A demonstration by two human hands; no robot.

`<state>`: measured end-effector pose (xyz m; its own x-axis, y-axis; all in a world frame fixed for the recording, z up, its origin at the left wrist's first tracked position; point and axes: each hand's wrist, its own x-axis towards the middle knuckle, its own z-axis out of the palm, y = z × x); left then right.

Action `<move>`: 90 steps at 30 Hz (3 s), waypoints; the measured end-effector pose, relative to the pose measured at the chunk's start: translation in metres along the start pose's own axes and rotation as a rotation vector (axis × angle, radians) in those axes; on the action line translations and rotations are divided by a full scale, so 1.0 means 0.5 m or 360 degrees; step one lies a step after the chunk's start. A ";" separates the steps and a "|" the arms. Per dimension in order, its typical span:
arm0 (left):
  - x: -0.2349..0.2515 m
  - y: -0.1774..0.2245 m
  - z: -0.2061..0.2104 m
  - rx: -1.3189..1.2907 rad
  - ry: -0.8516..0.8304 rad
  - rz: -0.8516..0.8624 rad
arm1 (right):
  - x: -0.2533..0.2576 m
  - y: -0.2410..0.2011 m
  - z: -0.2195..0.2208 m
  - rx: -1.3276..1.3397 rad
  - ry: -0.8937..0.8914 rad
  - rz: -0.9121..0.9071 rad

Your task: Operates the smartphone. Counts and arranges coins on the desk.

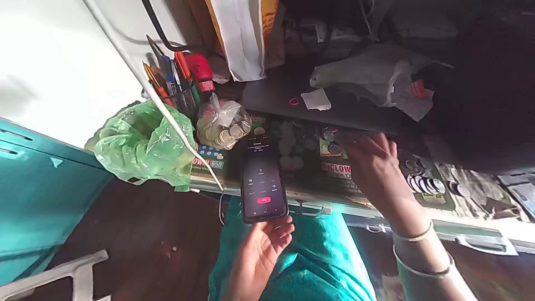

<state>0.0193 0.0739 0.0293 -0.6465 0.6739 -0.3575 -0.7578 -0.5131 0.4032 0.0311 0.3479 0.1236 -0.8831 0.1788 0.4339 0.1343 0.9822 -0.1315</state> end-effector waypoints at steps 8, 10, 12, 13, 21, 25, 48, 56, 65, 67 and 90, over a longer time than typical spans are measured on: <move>0.021 -0.034 -0.003 0.0201 -0.0341 -0.0292 | 0.053 -0.051 0.039 -0.0207 -0.0267 0.0003; 0.019 -0.035 0.002 0.0241 -0.0359 -0.0350 | 0.037 -0.057 0.035 -0.0177 -0.0192 0.0019; 0.019 -0.034 0.003 0.0276 -0.0374 -0.0387 | 0.014 -0.063 0.025 -0.0122 -0.0093 0.0001; 0.020 -0.036 0.000 0.0278 -0.0410 -0.0401 | 0.004 -0.063 0.020 -0.0099 -0.0053 -0.0011; 0.028 -0.065 0.008 0.0260 -0.0486 -0.0508 | 0.061 -0.028 0.019 -0.0129 -0.0242 0.0077; 0.029 -0.073 0.008 0.0251 -0.0551 -0.0527 | 0.044 -0.038 0.014 -0.0123 -0.0308 0.0140; 0.089 -0.038 0.097 -0.0613 -0.0373 -0.0920 | -0.143 -0.088 -0.020 -0.0067 -0.0026 -0.0141; 0.091 -0.019 0.113 -0.0718 -0.0289 -0.0891 | -0.175 -0.085 -0.026 0.0183 -0.0015 -0.0210; 0.098 -0.015 0.113 -0.0627 -0.0276 -0.0866 | -0.165 -0.058 -0.030 0.0079 -0.0012 -0.0137; 0.098 -0.014 0.111 -0.0634 -0.0283 -0.0848 | -0.166 -0.064 -0.032 0.0138 -0.0004 -0.0144; 0.099 -0.016 0.103 -0.0600 -0.0391 -0.0937 | -0.107 -0.034 -0.003 0.0004 -0.0076 -0.0063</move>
<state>-0.0022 0.1385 0.0517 -0.1189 0.9708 -0.2084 -0.9805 -0.1479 -0.1296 0.0769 0.3216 0.1038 -0.9081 0.1369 0.3957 0.0978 0.9882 -0.1175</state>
